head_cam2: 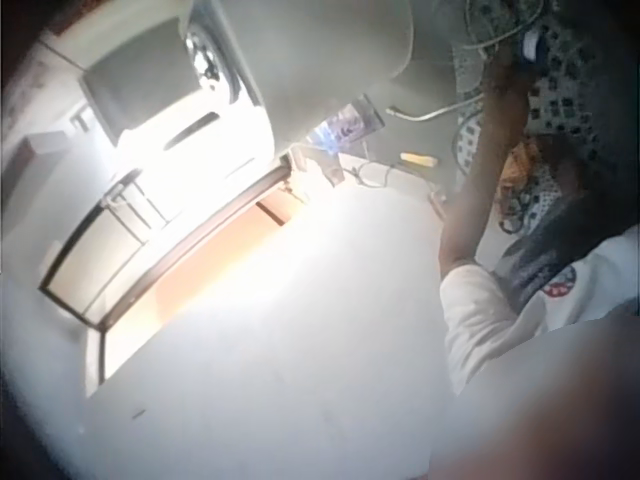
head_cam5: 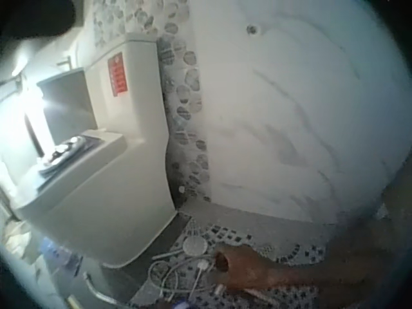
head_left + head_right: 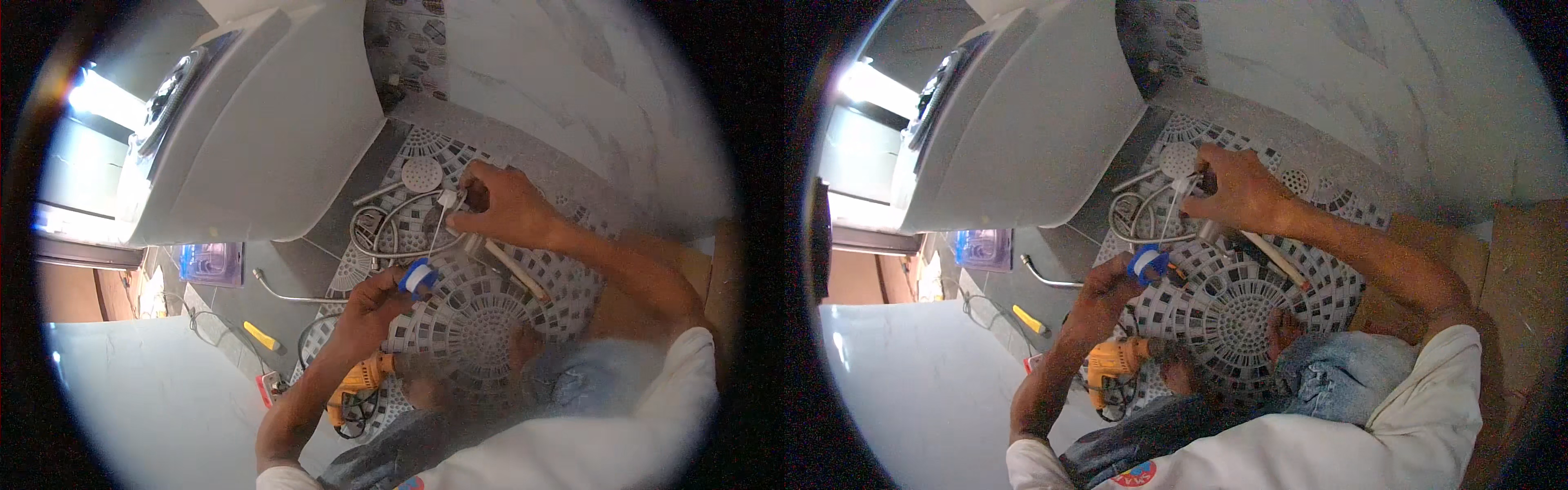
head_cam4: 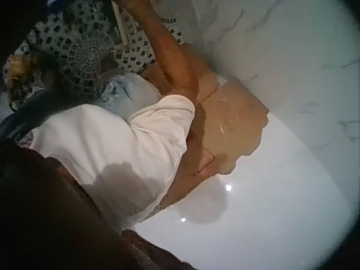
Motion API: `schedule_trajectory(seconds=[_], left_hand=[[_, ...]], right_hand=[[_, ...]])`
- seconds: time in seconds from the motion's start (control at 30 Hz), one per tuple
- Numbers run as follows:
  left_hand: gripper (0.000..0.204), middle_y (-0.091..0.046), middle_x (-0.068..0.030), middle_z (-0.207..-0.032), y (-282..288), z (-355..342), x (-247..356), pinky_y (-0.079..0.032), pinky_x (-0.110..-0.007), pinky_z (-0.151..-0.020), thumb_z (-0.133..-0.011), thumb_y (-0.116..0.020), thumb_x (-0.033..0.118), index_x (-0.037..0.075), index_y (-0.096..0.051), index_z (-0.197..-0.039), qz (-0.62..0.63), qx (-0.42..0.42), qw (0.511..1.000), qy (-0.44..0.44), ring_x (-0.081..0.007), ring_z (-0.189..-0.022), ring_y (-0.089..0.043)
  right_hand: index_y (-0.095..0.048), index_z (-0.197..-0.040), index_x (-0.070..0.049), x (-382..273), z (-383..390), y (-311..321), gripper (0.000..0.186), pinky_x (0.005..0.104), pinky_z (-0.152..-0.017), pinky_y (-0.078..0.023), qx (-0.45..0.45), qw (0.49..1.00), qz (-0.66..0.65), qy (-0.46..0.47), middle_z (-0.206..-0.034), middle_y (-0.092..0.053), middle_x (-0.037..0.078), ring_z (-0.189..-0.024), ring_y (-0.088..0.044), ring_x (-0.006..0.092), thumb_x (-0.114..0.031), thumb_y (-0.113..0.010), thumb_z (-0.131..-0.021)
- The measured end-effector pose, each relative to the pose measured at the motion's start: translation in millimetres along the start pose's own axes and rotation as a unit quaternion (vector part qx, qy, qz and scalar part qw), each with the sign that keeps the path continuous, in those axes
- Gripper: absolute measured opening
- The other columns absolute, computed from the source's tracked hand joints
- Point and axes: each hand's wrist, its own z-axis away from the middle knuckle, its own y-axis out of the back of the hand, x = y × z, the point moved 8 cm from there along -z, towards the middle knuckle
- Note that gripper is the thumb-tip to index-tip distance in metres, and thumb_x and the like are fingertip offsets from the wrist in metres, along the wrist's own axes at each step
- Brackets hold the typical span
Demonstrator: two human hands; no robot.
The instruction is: The person is installing or repairing a shower faucet fixture by wrapping thread seal tape around the fittings.
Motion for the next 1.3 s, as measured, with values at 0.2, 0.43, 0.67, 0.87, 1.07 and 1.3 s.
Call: schedule_trajectory(seconds=[0.2,0.43,0.67,0.87,1.07,1.3], left_hand=[[0.035,-0.062,-0.0054,-0.101,3.5,4.0,3.7,-0.046,-0.030,-0.079,-0.093,-0.059,0.030,0.000,-0.062,-0.111,-0.001,-0.029,0.999,-0.039,-0.0131,-0.090,-0.056],[0.059,-0.064,-0.0081,-0.098,33.4,-14.4,-14.2,-0.046,-0.031,-0.081,-0.099,-0.043,0.050,-0.003,-0.061,-0.117,-0.059,0.110,0.992,0.005,-0.0160,-0.090,-0.056],[0.058,-0.064,-0.0068,-0.112,31.8,-32.9,23.3,-0.040,-0.026,-0.081,-0.101,-0.036,0.049,0.000,-0.064,-0.116,0.019,0.119,0.988,-0.095,-0.0106,-0.088,-0.052],[0.038,-0.055,-0.0118,-0.131,21.2,-27.1,51.1,-0.045,-0.033,-0.093,-0.094,-0.060,0.031,-0.005,-0.069,-0.102,0.096,0.147,0.969,-0.171,-0.0171,-0.104,-0.058],[0.033,-0.049,-0.0151,-0.137,8.9,-26.0,65.6,-0.053,-0.037,-0.086,-0.084,-0.073,0.026,-0.004,-0.070,-0.099,0.043,0.116,0.981,-0.150,-0.0226,-0.109,-0.059],[0.025,-0.041,-0.0149,-0.142,-6.0,-18.0,64.0,-0.055,-0.036,-0.085,-0.084,-0.071,0.018,-0.001,-0.069,-0.101,0.105,0.023,0.984,-0.140,-0.0235,-0.112,-0.057]], right_hand=[[-0.057,-0.102,0.000,-4.3,0.1,9.7,0.049,0.0350,-0.072,-0.052,0.011,0.999,-0.029,0.025,-0.083,-0.067,0.013,-0.074,-0.064,0.0202,-0.033,-0.079,-0.074],[-0.057,-0.102,-0.001,-44.5,15.2,6.6,0.046,0.0353,-0.073,-0.054,-0.018,0.994,-0.028,0.107,-0.087,-0.067,0.012,-0.077,-0.066,0.0207,-0.028,-0.080,-0.074],[-0.056,-0.101,0.001,-80.8,45.8,-41.5,0.050,0.0337,-0.068,-0.055,-0.178,0.975,-0.066,0.118,-0.082,-0.067,0.015,-0.074,-0.068,0.0226,-0.029,-0.081,-0.071],[-0.054,-0.095,0.008,-74.5,44.9,-38.9,0.050,0.0426,-0.067,-0.052,-0.139,0.985,-0.071,0.073,-0.077,-0.065,0.022,-0.072,-0.066,0.0364,-0.029,-0.077,-0.070],[-0.054,-0.098,0.009,-52.9,36.0,-39.6,0.054,0.0420,-0.069,-0.053,-0.100,0.992,-0.059,0.040,-0.079,-0.066,0.022,-0.075,-0.067,0.0358,-0.029,-0.078,-0.068],[-0.053,-0.114,0.002,-35.0,25.1,-36.3,0.055,0.0336,-0.062,-0.050,-0.080,0.992,-0.069,0.073,-0.079,-0.066,0.012,-0.069,-0.063,0.0205,-0.030,-0.077,-0.076]])
